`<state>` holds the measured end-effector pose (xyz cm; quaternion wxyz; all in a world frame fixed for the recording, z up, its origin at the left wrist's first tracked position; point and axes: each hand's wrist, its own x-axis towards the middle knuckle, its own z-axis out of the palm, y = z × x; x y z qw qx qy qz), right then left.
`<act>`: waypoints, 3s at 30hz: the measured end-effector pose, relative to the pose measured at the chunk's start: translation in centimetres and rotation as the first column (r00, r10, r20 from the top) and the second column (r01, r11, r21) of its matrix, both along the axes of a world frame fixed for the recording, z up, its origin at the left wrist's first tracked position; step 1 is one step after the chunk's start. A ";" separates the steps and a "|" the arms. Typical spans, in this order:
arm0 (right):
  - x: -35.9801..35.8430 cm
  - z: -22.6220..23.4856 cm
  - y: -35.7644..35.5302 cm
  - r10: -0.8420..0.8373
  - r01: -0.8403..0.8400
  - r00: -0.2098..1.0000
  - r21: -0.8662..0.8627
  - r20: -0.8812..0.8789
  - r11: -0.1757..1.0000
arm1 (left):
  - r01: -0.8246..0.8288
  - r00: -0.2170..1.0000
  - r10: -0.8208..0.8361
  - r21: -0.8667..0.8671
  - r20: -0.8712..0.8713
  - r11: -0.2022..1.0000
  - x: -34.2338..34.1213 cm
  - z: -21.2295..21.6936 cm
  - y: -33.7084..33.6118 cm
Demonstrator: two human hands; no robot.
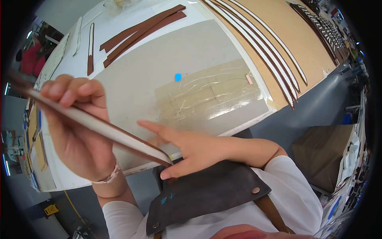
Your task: Assembling leather components by folding leather strips over a core piece and aligning them on a template.
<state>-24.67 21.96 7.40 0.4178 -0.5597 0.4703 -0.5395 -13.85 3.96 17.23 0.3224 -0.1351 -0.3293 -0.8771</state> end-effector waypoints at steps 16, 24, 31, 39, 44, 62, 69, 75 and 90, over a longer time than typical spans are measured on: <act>-6.0 -6.7 5.3 -0.546 0.726 0.088 -0.321 -0.833 0.608 | -0.392 0.810 0.300 0.085 0.504 0.916 8.2 -12.5 -0.3; -5.9 -6.8 7.2 -0.531 0.739 0.076 -0.310 -0.844 0.598 | -0.408 0.674 0.285 0.022 0.682 0.913 9.1 -15.0 -0.6; -6.6 -6.7 8.6 -0.560 0.758 0.126 -0.284 -0.819 0.587 | -0.423 0.716 0.292 0.060 0.634 0.904 13.4 -15.2 -3.0; -7.0 -7.2 8.3 -0.554 0.756 0.135 -0.276 -0.822 0.594 | -0.476 0.206 0.660 -0.515 0.723 0.713 15.8 -16.0 -4.7; -6.8 -7.3 8.5 -0.538 0.756 0.125 -0.271 -0.834 0.596 | -0.416 0.066 0.706 -0.624 0.705 0.662 14.6 -16.0 -4.2; -7.1 -7.2 8.1 -0.509 0.766 0.081 -0.273 -0.857 0.582 | 0.037 -0.158 0.984 -0.995 0.086 0.093 11.2 -16.0 -4.1; -6.6 -8.1 7.8 -0.485 0.760 0.112 -0.240 -0.867 0.605 | 0.380 0.427 0.881 -0.842 -0.206 -0.382 3.5 -13.6 2.2; -6.3 -8.2 9.8 -0.503 0.755 0.111 -0.257 -0.857 0.604 | 0.205 0.667 0.728 -0.901 -0.156 -0.382 -0.5 -13.9 4.0; -6.9 -8.6 8.8 -0.494 0.743 0.090 -0.272 -0.865 0.611 | 0.048 0.818 0.528 -0.888 -0.228 -0.458 -4.2 -14.1 4.2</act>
